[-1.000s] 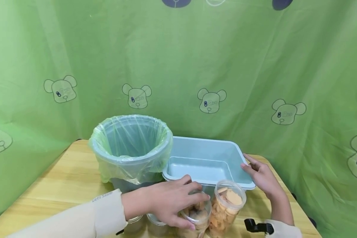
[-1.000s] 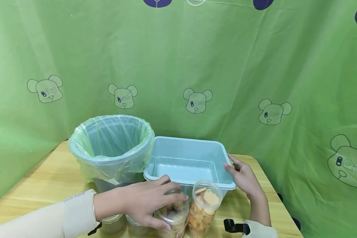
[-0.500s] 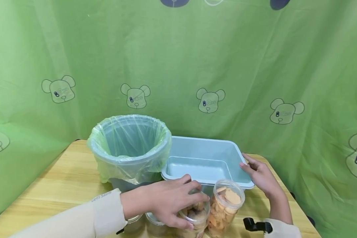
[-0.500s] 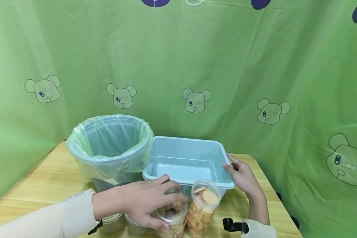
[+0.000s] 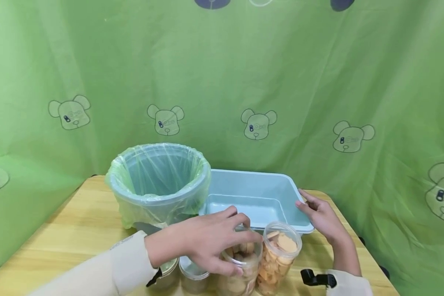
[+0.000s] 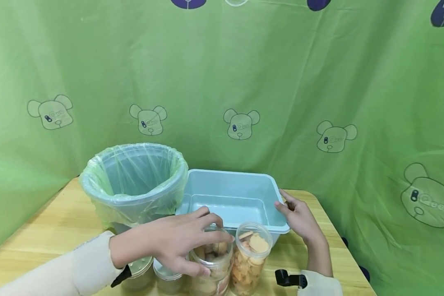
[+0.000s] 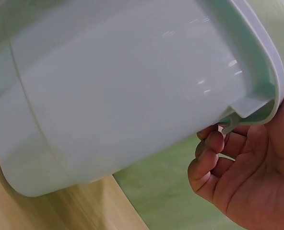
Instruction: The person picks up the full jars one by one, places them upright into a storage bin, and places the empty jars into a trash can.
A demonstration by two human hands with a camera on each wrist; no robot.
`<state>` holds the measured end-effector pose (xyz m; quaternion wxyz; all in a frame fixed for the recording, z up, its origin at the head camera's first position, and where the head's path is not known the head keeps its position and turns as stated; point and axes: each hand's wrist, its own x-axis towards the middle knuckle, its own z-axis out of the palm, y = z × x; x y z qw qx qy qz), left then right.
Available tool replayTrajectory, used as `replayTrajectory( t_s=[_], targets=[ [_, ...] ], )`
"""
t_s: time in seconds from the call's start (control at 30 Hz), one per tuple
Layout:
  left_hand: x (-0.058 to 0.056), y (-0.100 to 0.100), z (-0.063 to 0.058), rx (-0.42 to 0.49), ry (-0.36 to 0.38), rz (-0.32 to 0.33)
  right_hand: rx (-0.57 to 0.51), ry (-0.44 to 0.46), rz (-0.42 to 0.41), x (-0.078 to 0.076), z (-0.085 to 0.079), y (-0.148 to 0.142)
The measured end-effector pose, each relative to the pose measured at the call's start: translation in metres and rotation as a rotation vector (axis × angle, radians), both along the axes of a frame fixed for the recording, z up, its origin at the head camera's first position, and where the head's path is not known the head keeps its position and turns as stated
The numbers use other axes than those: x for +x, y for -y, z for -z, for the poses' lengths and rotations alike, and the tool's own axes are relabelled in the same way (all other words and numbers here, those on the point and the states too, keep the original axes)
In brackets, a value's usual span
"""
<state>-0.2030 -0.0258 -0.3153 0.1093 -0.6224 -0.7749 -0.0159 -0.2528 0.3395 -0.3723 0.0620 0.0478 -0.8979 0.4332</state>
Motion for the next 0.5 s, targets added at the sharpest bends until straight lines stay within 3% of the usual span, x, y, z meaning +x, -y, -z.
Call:
replayTrajectory(
  t_s=[0.23,0.5],
  targets=[
    [0.000,0.004,-0.016,0.058,0.091,0.000,-0.001,0.002,0.006,-0.001,0.001,0.001],
    [-0.002,0.010,-0.039,0.119,0.114,-0.004,-0.019,0.004,0.009,-0.001,0.002,0.000]
  ],
)
